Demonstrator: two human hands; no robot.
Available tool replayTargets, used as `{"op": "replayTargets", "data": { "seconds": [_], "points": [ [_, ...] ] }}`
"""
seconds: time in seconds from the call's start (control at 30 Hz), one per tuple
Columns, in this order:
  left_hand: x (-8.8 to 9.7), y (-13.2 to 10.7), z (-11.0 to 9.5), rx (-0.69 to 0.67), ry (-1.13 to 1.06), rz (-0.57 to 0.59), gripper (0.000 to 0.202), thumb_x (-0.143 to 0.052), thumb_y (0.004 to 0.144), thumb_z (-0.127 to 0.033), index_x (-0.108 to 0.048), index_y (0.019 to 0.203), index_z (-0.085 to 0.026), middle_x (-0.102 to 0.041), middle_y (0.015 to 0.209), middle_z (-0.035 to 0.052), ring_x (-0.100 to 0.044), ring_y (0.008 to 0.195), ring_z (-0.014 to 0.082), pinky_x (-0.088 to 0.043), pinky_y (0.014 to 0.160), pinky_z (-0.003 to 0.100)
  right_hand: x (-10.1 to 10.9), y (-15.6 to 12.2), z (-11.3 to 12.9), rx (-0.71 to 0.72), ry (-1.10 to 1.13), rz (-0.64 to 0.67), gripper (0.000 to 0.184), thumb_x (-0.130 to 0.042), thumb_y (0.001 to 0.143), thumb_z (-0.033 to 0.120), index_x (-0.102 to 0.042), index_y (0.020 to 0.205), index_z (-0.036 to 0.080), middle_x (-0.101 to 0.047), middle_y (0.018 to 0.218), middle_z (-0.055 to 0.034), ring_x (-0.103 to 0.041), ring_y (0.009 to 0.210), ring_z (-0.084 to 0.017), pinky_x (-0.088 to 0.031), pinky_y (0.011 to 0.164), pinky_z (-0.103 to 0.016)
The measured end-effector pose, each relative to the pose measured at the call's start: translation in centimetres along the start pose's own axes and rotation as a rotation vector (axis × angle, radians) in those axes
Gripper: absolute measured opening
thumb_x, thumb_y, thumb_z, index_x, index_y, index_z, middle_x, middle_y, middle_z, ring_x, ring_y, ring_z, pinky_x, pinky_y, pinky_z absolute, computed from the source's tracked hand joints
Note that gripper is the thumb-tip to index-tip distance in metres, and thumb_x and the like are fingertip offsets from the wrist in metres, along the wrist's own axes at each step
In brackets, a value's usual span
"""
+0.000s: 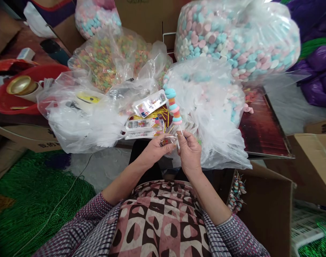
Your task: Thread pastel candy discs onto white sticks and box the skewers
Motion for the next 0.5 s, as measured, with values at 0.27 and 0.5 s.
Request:
{"op": "replayTargets", "data": {
  "seconds": [0.27, 0.5],
  "points": [
    [0.76, 0.06, -0.44, 0.043, -0.161, -0.153, 0.034, -0.073, 0.073, -0.047, -0.058, 0.076, -0.017, -0.053, 0.057, -0.0062, -0.044, 0.052, 0.0079, -0.035, 0.056, 0.024, 0.09, 0.23, 0.8, 0.03, 0.124, 0.04, 0.034, -0.08, 0.072, 0.049, -0.069, 0.087, 0.021, -0.065, 0.072, 0.0038, -0.052, 0.053, -0.008, -0.042, 0.049, -0.023],
    [0.62, -0.02, -0.15, 0.041, -0.264, -0.132, 0.045, -0.071, 0.074, -0.058, -0.05, 0.07, -0.019, -0.042, 0.05, -0.0086, -0.037, 0.047, 0.0064, -0.03, 0.052, 0.023, 0.18, 0.28, 0.93, -0.007, 0.203, 0.025, 0.031, -0.082, 0.07, 0.046, -0.071, 0.085, 0.021, -0.066, 0.076, 0.0024, -0.051, 0.055, -0.008, -0.042, 0.048, -0.022]
  ]
}}
Point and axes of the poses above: each hand's wrist, its own y-axis towards the middle knuckle, its own x-axis out of the back of the hand, z = x × y, the point moved 6 cm from there along y, towards the middle knuckle
